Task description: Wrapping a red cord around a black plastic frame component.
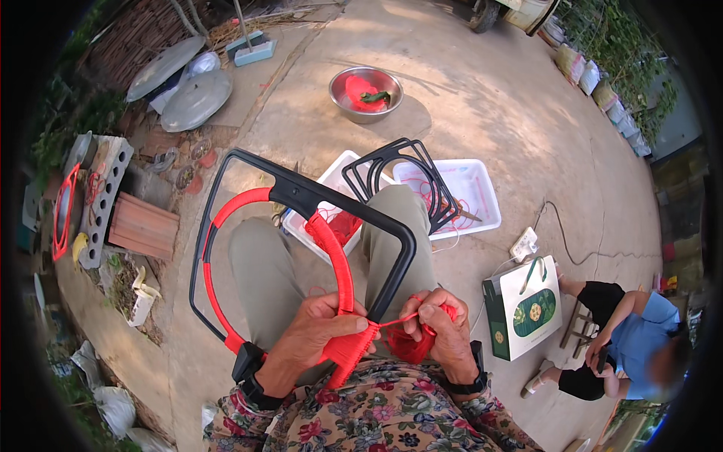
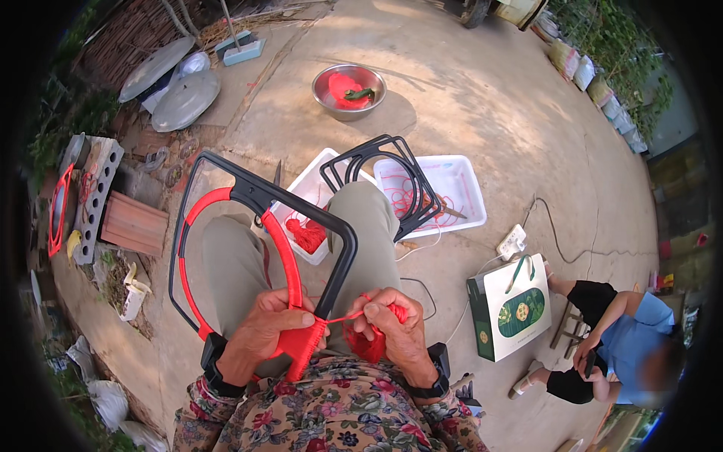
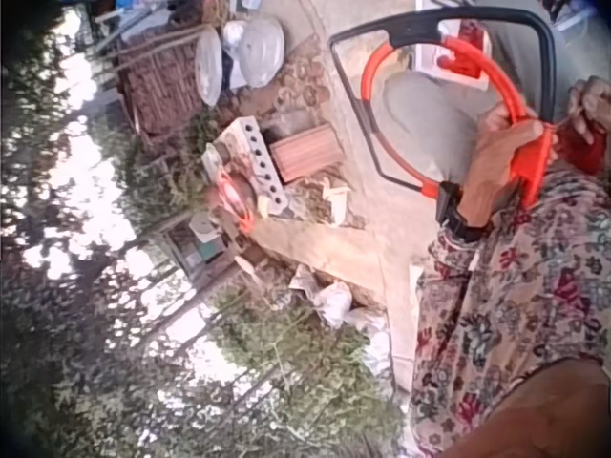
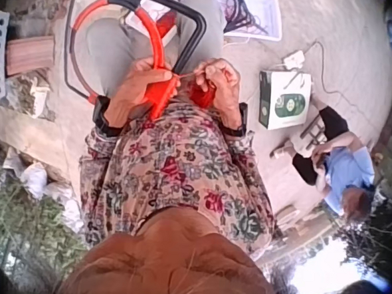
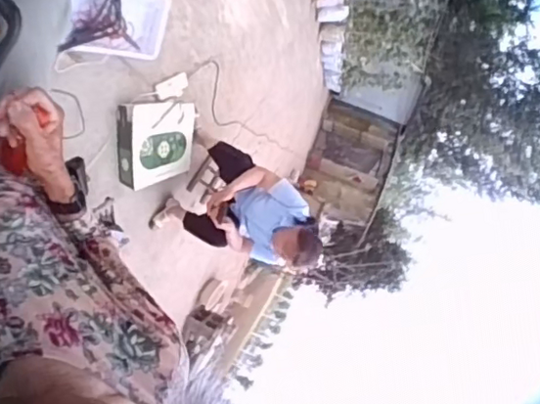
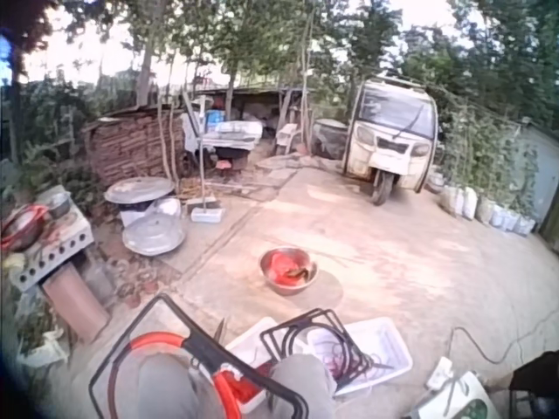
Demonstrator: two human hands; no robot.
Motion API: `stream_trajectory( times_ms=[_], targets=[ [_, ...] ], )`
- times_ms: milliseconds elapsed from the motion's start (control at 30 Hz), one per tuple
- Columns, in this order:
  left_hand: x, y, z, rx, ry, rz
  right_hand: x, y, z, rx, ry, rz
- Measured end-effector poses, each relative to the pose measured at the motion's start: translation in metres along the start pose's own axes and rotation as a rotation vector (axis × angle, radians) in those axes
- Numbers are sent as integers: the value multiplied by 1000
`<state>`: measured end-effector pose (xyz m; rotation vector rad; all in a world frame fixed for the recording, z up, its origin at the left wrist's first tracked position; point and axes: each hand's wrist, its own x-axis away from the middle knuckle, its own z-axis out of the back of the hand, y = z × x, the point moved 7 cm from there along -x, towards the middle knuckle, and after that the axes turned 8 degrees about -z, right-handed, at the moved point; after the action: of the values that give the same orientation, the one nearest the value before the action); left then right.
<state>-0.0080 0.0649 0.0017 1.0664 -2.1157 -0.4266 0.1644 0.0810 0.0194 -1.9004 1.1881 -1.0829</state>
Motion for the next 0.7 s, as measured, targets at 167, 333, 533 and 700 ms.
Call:
stream_trajectory(
  times_ms=[167, 333, 533, 700],
  targets=[
    [-1, 0, 4, 3, -34, -23, 0, 1, 1, 133, 31, -83],
    [-2, 0, -1, 10, 7, 12, -2, 3, 8, 53, 68, -28],
    [-7, -5, 3, -11, 26, 50, 1, -1, 2, -14, 55, 28],
    [-7, -6, 3, -4, 58, 80, -1, 2, -4, -141, -19, -7]
  ],
)
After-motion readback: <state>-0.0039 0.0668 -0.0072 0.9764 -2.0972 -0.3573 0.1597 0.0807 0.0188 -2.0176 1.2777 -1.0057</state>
